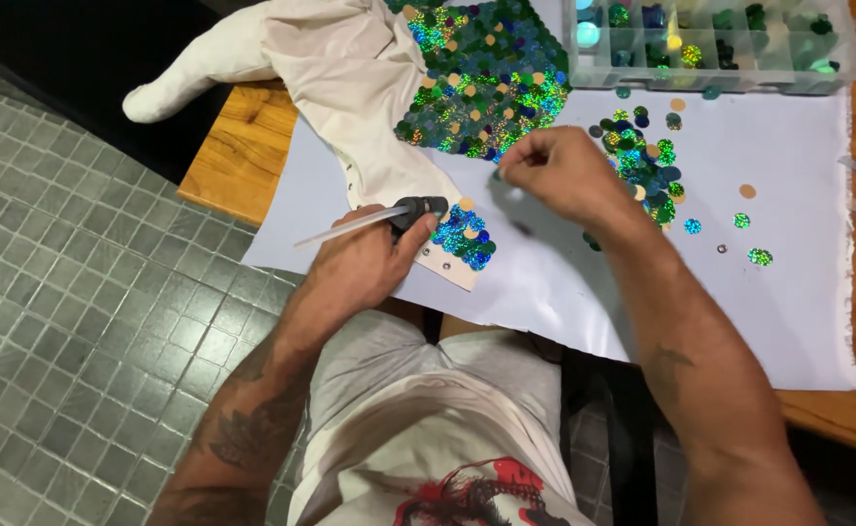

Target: Applying green and blue sequins to a white garment using a hot glue gun

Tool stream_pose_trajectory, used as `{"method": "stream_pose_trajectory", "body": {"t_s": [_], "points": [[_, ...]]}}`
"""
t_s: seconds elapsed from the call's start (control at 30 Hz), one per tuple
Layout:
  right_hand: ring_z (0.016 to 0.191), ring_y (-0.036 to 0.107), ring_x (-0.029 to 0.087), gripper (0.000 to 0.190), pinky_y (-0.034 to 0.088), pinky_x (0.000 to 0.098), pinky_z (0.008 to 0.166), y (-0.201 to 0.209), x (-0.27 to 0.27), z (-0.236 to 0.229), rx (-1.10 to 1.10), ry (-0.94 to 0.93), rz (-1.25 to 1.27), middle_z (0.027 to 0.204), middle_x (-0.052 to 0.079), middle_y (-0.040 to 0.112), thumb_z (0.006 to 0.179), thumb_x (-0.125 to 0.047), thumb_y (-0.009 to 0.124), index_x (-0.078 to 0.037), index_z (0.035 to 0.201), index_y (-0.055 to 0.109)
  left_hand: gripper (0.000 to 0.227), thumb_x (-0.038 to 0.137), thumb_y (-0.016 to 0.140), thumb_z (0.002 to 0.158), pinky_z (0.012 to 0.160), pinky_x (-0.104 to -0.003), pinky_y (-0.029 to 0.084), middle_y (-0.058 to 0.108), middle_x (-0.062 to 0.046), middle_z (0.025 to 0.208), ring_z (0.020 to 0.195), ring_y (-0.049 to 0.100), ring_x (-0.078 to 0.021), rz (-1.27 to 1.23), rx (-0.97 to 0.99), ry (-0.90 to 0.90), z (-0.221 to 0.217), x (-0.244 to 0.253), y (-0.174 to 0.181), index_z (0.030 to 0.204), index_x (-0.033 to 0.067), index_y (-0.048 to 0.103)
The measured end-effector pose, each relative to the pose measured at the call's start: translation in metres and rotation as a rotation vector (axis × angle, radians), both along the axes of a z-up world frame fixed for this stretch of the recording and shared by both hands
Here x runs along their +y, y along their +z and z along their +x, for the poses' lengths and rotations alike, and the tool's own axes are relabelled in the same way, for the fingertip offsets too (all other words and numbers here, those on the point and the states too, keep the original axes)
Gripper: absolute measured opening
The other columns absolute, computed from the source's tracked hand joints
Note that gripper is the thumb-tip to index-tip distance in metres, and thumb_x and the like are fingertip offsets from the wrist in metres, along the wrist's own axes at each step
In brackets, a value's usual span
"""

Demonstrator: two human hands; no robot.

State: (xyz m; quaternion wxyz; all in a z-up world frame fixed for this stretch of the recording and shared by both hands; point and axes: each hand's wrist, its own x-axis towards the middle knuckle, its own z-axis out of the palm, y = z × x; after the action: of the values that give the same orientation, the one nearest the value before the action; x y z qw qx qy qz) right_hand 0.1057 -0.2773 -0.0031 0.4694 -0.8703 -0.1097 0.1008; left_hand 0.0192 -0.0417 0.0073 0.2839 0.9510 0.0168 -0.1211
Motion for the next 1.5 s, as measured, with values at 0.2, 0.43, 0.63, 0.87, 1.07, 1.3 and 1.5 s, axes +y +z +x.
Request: {"method": "stream_pose_trajectory", "body": {"t_s": [0.2, 0.43, 0.63, 0.87, 1.07, 1.3, 1.5], "points": [[0.074, 0.062, 0.020, 0.014, 0.050, 0.0331, 0.073, -0.006, 0.024, -0.007, 0.046, 0.056, -0.003, 0.079, 0.009, 0.069, 0.085, -0.008, 0.074, -0.003, 0.097, 0.078, 0.069, 0.062, 0.045, 0.099, 0.083, -0.059, 0.055, 0.069, -0.027, 0.090, 0.099, 0.071, -0.0480, -0.057, -0.021, 0.042, -0.010, 0.006, 0.012, 0.098, -0.0038, 0.065], [0.080, 0.061, 0.020, 0.016, 0.051, 0.0359, 0.076, -0.006, 0.037, -0.016, 0.069, 0.138, 0.039, 0.084, 0.011, 0.065, 0.083, -0.014, 0.078, -0.003, 0.094, 0.079, 0.059, 0.060, 0.051, 0.099, 0.077, -0.055, 0.056, 0.069, -0.024, 0.089, 0.097, 0.071, -0.0446, -0.277, -0.146, 0.138, -0.022, 0.025, -0.006, 0.094, 0.0022, 0.066], [0.082, 0.061, 0.023, 0.017, 0.050, 0.0394, 0.082, -0.034, 0.045, -0.005, 0.001, 0.161, -0.019, 0.078, 0.010, 0.062, 0.081, -0.019, 0.077, -0.005, 0.091, 0.080, 0.052, 0.050, 0.055, 0.101, 0.076, -0.052, 0.055, 0.069, -0.026, 0.087, 0.093, 0.071, -0.0434, -0.346, -0.162, 0.170, -0.024, 0.031, -0.013, 0.094, 0.0003, 0.067], [0.096, 0.057, 0.022, 0.013, 0.048, 0.0359, 0.093, -0.061, 0.048, 0.005, -0.210, 0.095, -0.219, 0.083, 0.003, 0.061, 0.079, -0.028, 0.082, -0.017, 0.086, 0.080, 0.047, 0.047, 0.059, 0.100, 0.073, -0.051, 0.055, 0.070, -0.025, 0.085, 0.087, 0.071, -0.0402, -0.374, -0.203, 0.162, -0.024, 0.037, -0.019, 0.093, 0.0018, 0.069], [0.094, 0.058, 0.022, 0.015, 0.048, 0.0369, 0.093, -0.063, 0.051, 0.002, -0.258, 0.102, -0.219, 0.081, 0.000, 0.059, 0.078, -0.025, 0.084, -0.021, 0.088, 0.075, 0.049, 0.047, 0.057, 0.101, 0.073, -0.050, 0.054, 0.069, -0.026, 0.085, 0.085, 0.070, -0.0403, -0.365, -0.202, 0.156, -0.026, 0.037, -0.017, 0.092, 0.0010, 0.068], [0.078, 0.055, 0.014, 0.015, 0.049, 0.0316, 0.076, -0.037, 0.037, -0.005, -0.178, -0.032, 0.119, 0.073, 0.002, 0.057, 0.080, -0.007, 0.081, -0.014, 0.094, 0.078, 0.049, 0.048, 0.057, 0.101, 0.073, -0.050, 0.054, 0.070, -0.026, 0.086, 0.086, 0.071, -0.0394, -0.352, -0.189, 0.175, -0.028, 0.033, -0.014, 0.093, 0.0012, 0.069], [0.092, 0.064, 0.032, 0.021, 0.052, 0.0462, 0.084, -0.044, -0.061, 0.051, -0.368, -0.125, -0.491, 0.083, 0.007, 0.067, 0.083, -0.023, 0.086, -0.013, 0.100, 0.079, 0.049, 0.048, 0.058, 0.101, 0.071, -0.047, 0.054, 0.067, -0.024, 0.080, 0.080, 0.069, -0.0359, -0.379, -0.223, 0.065, -0.028, 0.031, -0.003, 0.085, 0.0014, 0.066]]}}
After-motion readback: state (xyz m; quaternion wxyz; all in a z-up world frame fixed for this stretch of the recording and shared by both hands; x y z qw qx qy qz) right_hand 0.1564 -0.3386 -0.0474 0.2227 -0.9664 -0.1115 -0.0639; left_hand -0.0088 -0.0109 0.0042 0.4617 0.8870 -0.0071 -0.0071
